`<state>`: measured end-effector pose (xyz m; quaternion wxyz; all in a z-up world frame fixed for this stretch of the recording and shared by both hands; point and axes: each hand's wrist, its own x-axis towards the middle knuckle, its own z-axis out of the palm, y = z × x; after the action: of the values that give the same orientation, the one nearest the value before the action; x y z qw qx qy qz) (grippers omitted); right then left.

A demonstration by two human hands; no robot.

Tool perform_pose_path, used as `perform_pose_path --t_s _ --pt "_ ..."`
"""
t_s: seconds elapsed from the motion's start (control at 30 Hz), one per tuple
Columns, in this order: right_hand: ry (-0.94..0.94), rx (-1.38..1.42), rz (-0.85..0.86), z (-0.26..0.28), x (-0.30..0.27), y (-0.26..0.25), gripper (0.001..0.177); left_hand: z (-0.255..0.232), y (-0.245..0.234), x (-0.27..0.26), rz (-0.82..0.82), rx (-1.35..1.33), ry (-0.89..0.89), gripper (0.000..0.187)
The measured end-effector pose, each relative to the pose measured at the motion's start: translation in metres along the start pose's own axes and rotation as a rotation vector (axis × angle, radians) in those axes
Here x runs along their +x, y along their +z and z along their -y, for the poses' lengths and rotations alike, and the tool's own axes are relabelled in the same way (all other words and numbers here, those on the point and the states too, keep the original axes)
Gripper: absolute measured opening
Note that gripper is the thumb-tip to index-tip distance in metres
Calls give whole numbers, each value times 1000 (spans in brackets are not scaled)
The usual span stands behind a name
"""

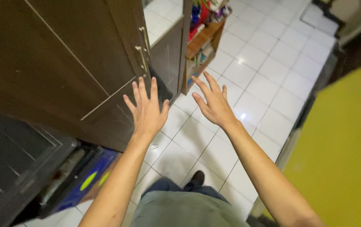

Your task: The person takes several shirts on hangers from a closet and places them onto a couch.

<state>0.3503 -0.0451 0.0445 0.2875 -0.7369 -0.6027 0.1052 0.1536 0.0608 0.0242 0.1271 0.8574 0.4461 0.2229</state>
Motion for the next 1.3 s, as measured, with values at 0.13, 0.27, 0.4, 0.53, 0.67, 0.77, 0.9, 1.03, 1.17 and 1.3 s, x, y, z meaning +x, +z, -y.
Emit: perform_pose_path --t_s 0.13,0.27,0.4,0.53,0.67,0.77,0.9,1.03,1.17,1.3 --pt "-140 25 44 -28 60 -12 49 -19 13 27 -51 12 -101 84" --pt "-253 112 87 -45 115 -11 50 -25 26 65 -57 34 -207 86" --pt "-423 153 80 -52 168 5 54 -25 39 100 -268 -1 -228 84" --pt "-485 237 176 -48 220 13 56 -25 45 120 -422 -62 -333 77" --pt "-641 323 256 -44 239 20 54 -33 57 131 -546 -93 -425 68" --pt "-702 407 365 -41 242 37 54 -38 62 130 -695 -79 -392 61" --pt "-799 500 361 -53 248 61 55 -65 71 125 -760 -3 -531 38" --pt "-911 573 431 -82 240 61 57 -109 86 109 -844 199 -663 31" --pt "-1010 431 766 -96 209 66 49 -148 100 76 -914 287 -783 32" --pt "-1202 457 1038 -92 166 60 49 -175 100 35 -1030 342 -879 40"
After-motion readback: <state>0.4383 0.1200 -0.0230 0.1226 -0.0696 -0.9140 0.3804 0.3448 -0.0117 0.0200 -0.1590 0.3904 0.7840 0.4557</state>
